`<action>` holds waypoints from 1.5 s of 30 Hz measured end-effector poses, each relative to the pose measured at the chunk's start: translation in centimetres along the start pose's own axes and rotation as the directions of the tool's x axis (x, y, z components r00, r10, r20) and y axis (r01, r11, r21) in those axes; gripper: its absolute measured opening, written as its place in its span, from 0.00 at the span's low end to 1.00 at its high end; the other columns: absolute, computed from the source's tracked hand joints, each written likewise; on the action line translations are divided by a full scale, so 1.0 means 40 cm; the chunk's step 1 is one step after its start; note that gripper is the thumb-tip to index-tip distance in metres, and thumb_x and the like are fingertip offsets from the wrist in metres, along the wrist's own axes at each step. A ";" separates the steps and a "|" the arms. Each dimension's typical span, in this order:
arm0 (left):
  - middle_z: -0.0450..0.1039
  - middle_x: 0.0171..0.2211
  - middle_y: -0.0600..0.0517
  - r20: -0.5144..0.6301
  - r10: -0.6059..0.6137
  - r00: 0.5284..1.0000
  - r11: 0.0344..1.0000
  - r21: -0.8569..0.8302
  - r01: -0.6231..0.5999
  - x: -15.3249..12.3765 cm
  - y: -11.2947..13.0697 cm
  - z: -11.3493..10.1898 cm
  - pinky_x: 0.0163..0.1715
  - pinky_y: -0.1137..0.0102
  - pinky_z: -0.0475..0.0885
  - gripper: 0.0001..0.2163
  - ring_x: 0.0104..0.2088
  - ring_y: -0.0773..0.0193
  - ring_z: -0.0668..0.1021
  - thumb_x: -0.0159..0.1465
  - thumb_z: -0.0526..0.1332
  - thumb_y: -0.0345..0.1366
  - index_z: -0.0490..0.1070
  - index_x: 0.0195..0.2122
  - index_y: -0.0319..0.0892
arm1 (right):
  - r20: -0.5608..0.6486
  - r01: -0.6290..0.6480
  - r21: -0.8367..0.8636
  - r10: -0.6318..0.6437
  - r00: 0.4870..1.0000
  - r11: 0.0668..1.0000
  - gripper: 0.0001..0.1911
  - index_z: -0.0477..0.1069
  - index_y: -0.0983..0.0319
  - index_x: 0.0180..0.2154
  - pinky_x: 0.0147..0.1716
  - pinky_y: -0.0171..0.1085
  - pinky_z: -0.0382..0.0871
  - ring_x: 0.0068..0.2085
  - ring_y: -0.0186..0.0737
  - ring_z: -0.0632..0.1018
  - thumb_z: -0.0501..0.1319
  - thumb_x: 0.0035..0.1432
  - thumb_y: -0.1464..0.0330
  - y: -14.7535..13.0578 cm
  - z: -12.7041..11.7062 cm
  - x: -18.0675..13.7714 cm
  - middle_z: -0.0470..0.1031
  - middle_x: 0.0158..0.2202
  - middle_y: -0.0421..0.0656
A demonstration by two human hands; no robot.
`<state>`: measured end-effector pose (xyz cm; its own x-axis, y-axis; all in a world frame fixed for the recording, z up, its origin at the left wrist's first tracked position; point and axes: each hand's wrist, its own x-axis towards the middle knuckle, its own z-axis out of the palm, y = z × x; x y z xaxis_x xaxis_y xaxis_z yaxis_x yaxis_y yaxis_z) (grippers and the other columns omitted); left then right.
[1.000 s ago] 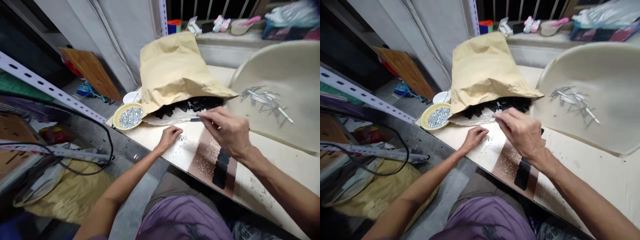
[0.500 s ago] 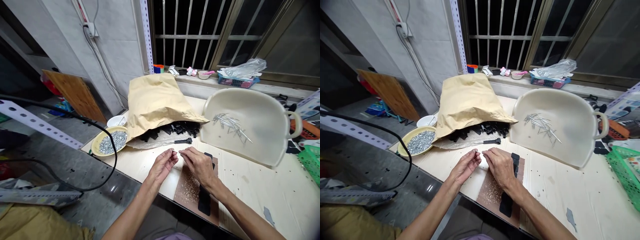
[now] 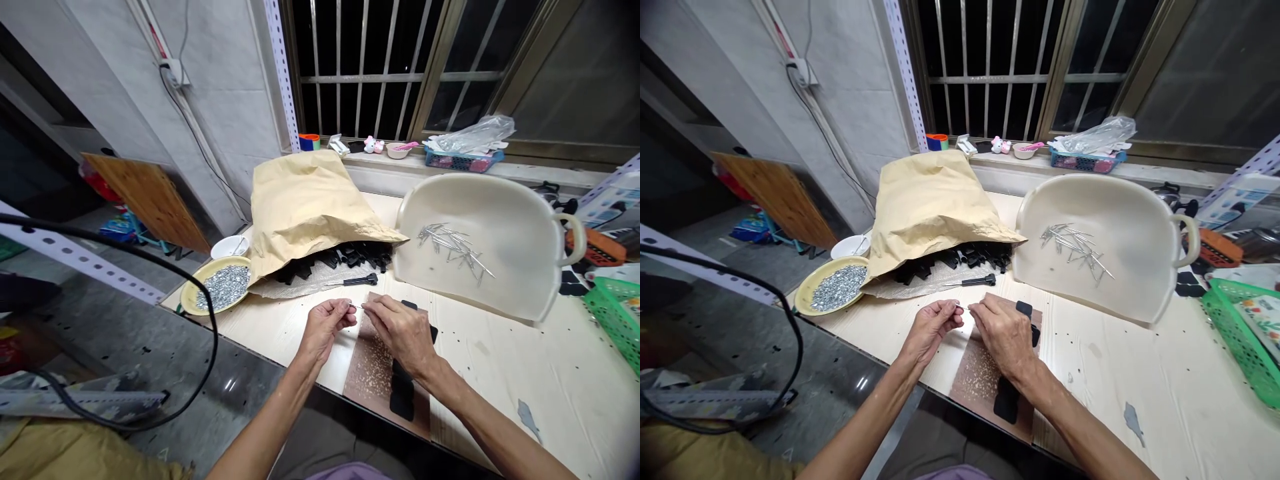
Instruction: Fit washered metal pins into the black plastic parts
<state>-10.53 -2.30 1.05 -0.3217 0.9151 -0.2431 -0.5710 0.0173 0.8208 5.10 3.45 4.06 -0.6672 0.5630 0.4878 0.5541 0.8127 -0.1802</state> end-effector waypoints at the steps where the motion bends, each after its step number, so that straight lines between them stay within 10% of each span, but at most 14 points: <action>1: 0.75 0.27 0.49 0.005 -0.007 1.000 1.000 0.023 0.007 0.000 -0.002 0.002 0.29 0.73 0.72 0.13 0.24 0.70 0.75 0.52 0.69 0.39 0.74 0.33 0.33 | 0.005 -0.004 0.006 0.004 1.000 1.000 0.12 0.73 0.58 0.40 0.29 0.32 0.58 0.35 0.32 0.75 0.51 0.66 0.66 0.004 0.000 -0.005 0.75 0.38 0.40; 9: 0.75 0.27 0.48 0.054 0.138 0.989 0.949 0.277 -0.148 -0.006 -0.009 0.017 0.30 0.72 0.71 0.13 0.25 0.68 0.75 0.56 0.65 0.41 0.74 0.32 0.34 | 0.086 -0.191 0.275 0.174 0.981 0.942 0.09 0.70 0.55 0.40 0.32 0.32 0.64 0.37 0.34 0.76 0.53 0.64 0.65 0.018 0.011 -0.048 0.75 0.38 0.38; 15: 0.75 0.25 0.48 0.066 0.108 0.992 0.917 0.379 -0.125 0.001 -0.007 0.028 0.26 0.74 0.70 0.13 0.22 0.69 0.74 0.57 0.64 0.42 0.73 0.28 0.33 | 0.050 -0.171 0.143 0.165 0.985 0.975 0.12 0.70 0.57 0.39 0.29 0.35 0.61 0.33 0.37 0.74 0.49 0.65 0.64 0.025 0.024 -0.060 0.74 0.35 0.41; 22: 0.75 0.24 0.49 0.062 0.139 0.988 0.866 0.477 -0.152 0.006 0.002 0.029 0.29 0.74 0.70 0.12 0.24 0.68 0.75 0.56 0.65 0.41 0.75 0.30 0.35 | 0.307 -0.411 0.456 0.294 0.905 0.790 0.17 0.68 0.60 0.30 0.26 0.33 0.61 0.28 0.35 0.73 0.49 0.64 0.59 0.045 0.040 -0.046 0.72 0.26 0.38; 37: 0.76 0.27 0.49 0.109 -0.038 0.993 0.936 0.352 -0.002 0.038 -0.051 0.042 0.31 0.71 0.73 0.14 0.25 0.69 0.75 0.54 0.66 0.43 0.75 0.33 0.36 | 0.138 -0.275 0.153 0.255 0.957 0.949 0.15 0.71 0.60 0.37 0.25 0.32 0.59 0.32 0.35 0.73 0.49 0.65 0.61 0.071 0.025 -0.075 0.72 0.36 0.43; 45: 0.76 0.26 0.48 0.109 -0.076 0.991 0.924 0.382 0.029 0.051 -0.049 0.081 0.29 0.72 0.73 0.14 0.24 0.69 0.75 0.53 0.67 0.43 0.75 0.30 0.35 | 0.148 -0.359 0.385 0.327 0.933 0.850 0.10 0.69 0.60 0.36 0.33 0.33 0.64 0.34 0.35 0.73 0.52 0.64 0.64 0.095 0.022 -0.079 0.72 0.33 0.40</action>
<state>-7.62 0.86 0.63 -0.1931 0.9497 -0.2467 -0.2483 0.1959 0.9487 8.90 4.89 1.09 -0.5154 0.8133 0.2701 0.5188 0.5470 -0.6570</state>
